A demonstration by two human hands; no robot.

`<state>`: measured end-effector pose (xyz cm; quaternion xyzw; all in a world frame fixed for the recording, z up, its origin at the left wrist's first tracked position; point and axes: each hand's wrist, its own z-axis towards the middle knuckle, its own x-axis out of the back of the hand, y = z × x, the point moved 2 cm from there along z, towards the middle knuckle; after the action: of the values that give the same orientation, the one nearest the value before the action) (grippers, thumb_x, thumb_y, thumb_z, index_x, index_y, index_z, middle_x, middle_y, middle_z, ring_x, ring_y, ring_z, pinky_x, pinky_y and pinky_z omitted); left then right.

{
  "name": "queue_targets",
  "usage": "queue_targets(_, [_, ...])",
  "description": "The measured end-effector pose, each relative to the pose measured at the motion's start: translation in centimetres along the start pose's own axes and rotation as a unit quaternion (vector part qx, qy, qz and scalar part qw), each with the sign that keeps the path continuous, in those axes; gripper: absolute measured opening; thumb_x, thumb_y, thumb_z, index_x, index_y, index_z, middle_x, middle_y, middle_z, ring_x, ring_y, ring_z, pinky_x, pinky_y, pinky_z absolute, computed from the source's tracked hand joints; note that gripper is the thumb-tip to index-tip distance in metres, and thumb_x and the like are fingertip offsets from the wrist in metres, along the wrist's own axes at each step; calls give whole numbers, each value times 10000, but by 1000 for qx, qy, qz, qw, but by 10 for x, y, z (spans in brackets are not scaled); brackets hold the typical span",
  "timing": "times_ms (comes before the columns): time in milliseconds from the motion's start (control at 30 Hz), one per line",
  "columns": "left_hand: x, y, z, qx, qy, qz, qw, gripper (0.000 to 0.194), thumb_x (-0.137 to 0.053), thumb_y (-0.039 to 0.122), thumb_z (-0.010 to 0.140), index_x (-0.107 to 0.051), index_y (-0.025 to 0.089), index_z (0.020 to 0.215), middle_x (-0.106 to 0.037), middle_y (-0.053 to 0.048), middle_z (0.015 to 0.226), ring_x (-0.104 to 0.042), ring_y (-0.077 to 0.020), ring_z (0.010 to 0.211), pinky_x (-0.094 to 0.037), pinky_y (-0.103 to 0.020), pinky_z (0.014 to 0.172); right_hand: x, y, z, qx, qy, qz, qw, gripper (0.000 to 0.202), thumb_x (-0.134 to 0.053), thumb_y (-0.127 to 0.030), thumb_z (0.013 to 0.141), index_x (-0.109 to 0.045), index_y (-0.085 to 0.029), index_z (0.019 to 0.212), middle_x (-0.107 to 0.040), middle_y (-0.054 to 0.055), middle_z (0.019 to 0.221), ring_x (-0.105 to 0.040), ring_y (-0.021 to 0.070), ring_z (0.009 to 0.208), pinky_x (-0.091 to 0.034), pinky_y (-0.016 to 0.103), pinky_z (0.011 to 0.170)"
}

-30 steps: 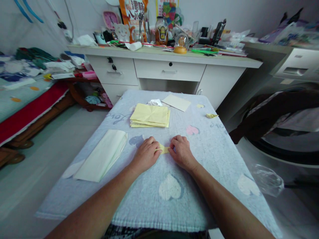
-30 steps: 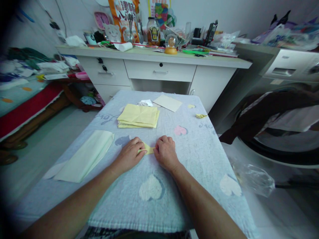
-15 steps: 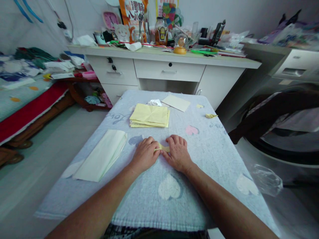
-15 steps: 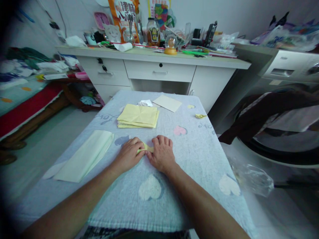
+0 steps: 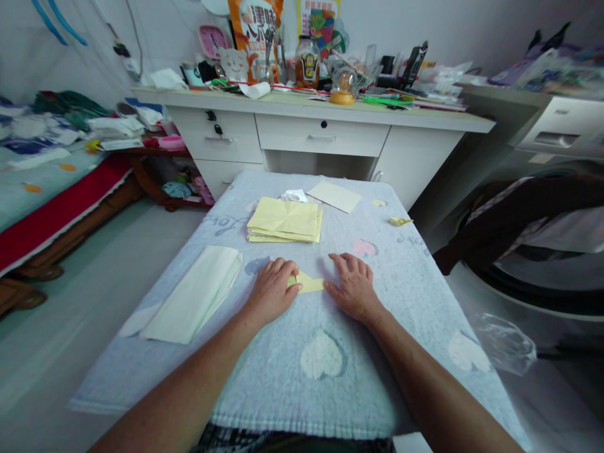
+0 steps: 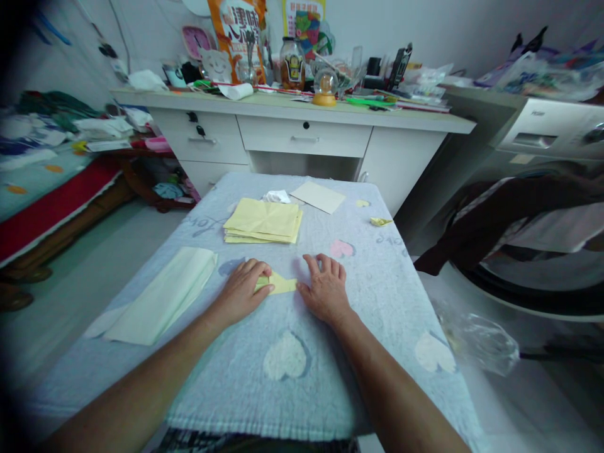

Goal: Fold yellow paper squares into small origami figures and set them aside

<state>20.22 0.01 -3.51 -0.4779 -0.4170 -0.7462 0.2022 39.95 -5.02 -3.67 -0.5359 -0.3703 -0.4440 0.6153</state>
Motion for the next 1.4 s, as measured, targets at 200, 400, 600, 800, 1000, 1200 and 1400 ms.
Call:
queue_targets(200, [-2,-2,0,5,-3,7,1000,164,-610,236,792,-517,214,924,-535,-37,962,-497,-225,951,-396,-362,852,8,3,2,20,58,90,994,374,-528,-197,807,-515,-178,1181,-528,120,1164,-454,267,1073,-332,421,926])
queue_targets(400, [-1,3,-2,16,-4,52,999,151,-591,289,818,-527,218,936,-537,-38,979,-472,-238,948,-369,-359,804,3,-29,-2,204,-17,158,966,230,-454,-83,829,-619,-187,950,-591,56,934,-505,193,917,-349,331,850])
queue_targets(600, [4,-7,-8,79,13,125,989,289,-588,430,813,-536,226,1011,-514,-58,1037,-450,-266,970,-336,-390,821,-1,-37,-8,258,-60,94,960,383,-528,-79,779,-633,-211,1122,-579,65,1004,-470,209,953,-313,363,869])
queue_targets(800, [10,-19,-12,97,14,143,985,340,-570,463,816,-531,221,1051,-504,-76,1067,-442,-280,1006,-330,-405,859,5,-40,-14,291,-80,40,953,440,-537,-435,881,-551,-273,1290,-518,96,1088,-435,237,957,-301,424,890])
queue_targets(1000, [12,-18,-14,90,7,123,988,312,-521,445,847,-527,211,1055,-509,-85,1069,-440,-283,1026,-338,-415,879,5,-43,-16,284,-94,6,954,446,-466,-508,910,-545,-311,1302,-515,106,1124,-429,257,993,-295,447,907])
queue_targets(1200, [16,-25,-17,90,-45,81,992,357,-546,415,814,-496,224,1111,-476,-84,1168,-419,-283,1117,-338,-433,943,7,-41,-15,271,-104,6,957,408,-500,-456,912,-555,-318,1292,-531,98,1143,-440,254,1021,-298,439,915])
queue_targets(1400, [18,-40,-20,86,-83,44,992,413,-549,388,801,-470,240,1178,-404,-95,1274,-345,-287,1255,-305,-458,1041,13,-39,-14,264,-118,18,957,407,-553,-404,893,-553,-317,1290,-540,84,1165,-453,254,1035,-308,434,924])
